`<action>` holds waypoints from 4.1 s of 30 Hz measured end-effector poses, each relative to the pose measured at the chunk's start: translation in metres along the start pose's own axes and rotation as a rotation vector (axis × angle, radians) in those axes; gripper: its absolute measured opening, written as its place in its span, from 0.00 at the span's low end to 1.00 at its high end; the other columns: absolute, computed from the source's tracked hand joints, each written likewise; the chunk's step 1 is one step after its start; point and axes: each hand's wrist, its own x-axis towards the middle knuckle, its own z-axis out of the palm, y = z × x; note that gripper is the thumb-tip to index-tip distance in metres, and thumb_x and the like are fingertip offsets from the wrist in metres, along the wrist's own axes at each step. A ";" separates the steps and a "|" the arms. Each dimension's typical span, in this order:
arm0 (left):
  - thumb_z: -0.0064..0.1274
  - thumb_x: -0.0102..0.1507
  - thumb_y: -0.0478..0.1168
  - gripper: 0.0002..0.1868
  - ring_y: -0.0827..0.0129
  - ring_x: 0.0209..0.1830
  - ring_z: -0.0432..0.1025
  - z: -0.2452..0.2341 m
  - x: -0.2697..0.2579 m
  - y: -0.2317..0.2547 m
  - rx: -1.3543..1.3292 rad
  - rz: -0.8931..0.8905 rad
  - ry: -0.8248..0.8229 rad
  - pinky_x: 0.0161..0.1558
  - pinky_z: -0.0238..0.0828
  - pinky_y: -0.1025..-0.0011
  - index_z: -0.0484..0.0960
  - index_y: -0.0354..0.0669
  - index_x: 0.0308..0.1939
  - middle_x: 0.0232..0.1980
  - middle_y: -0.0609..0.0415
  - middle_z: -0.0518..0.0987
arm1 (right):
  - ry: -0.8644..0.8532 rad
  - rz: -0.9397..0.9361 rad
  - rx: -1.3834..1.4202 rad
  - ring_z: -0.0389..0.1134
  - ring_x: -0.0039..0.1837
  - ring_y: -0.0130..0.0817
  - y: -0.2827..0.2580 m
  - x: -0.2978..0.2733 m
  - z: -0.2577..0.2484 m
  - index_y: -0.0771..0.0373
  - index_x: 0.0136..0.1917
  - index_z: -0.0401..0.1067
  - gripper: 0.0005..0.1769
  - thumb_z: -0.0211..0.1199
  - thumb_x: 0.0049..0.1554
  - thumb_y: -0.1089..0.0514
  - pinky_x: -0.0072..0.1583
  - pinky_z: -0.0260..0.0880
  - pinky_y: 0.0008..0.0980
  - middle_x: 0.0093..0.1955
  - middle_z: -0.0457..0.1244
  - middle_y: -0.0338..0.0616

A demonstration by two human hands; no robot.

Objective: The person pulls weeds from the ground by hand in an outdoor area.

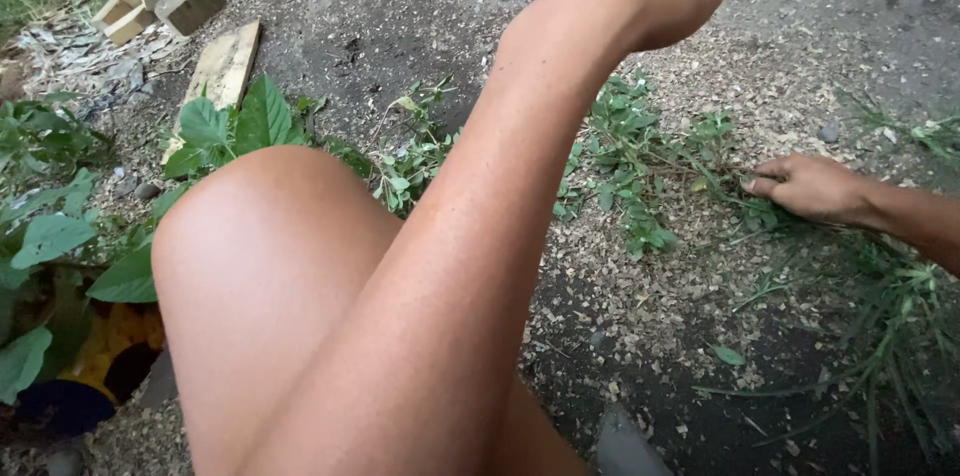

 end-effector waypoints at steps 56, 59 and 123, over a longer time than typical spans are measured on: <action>0.45 0.65 0.65 0.49 0.32 0.79 0.19 0.005 -0.012 0.015 -0.021 -0.009 -0.032 0.74 0.30 0.35 0.40 0.49 0.80 0.81 0.32 0.32 | 0.039 -0.209 0.432 0.65 0.70 0.35 0.057 0.012 0.010 0.61 0.65 0.78 0.27 0.63 0.60 0.44 0.73 0.59 0.39 0.68 0.70 0.39; 0.44 0.67 0.66 0.49 0.33 0.81 0.19 -0.001 -0.017 0.012 0.030 -0.043 -0.050 0.77 0.28 0.38 0.38 0.48 0.81 0.82 0.31 0.32 | 0.117 -0.043 0.570 0.65 0.68 0.33 0.011 -0.026 0.001 0.60 0.70 0.72 0.28 0.62 0.61 0.45 0.71 0.59 0.39 0.67 0.68 0.40; 0.39 0.66 0.69 0.43 0.31 0.77 0.11 -0.015 -0.032 -0.032 0.118 -0.138 -0.189 0.74 0.23 0.34 0.62 0.44 0.75 0.81 0.31 0.33 | 0.009 0.028 -0.179 0.55 0.34 0.27 -0.026 -0.049 0.018 0.55 0.50 0.70 0.23 0.55 0.61 0.34 0.38 0.64 0.36 0.32 0.60 0.38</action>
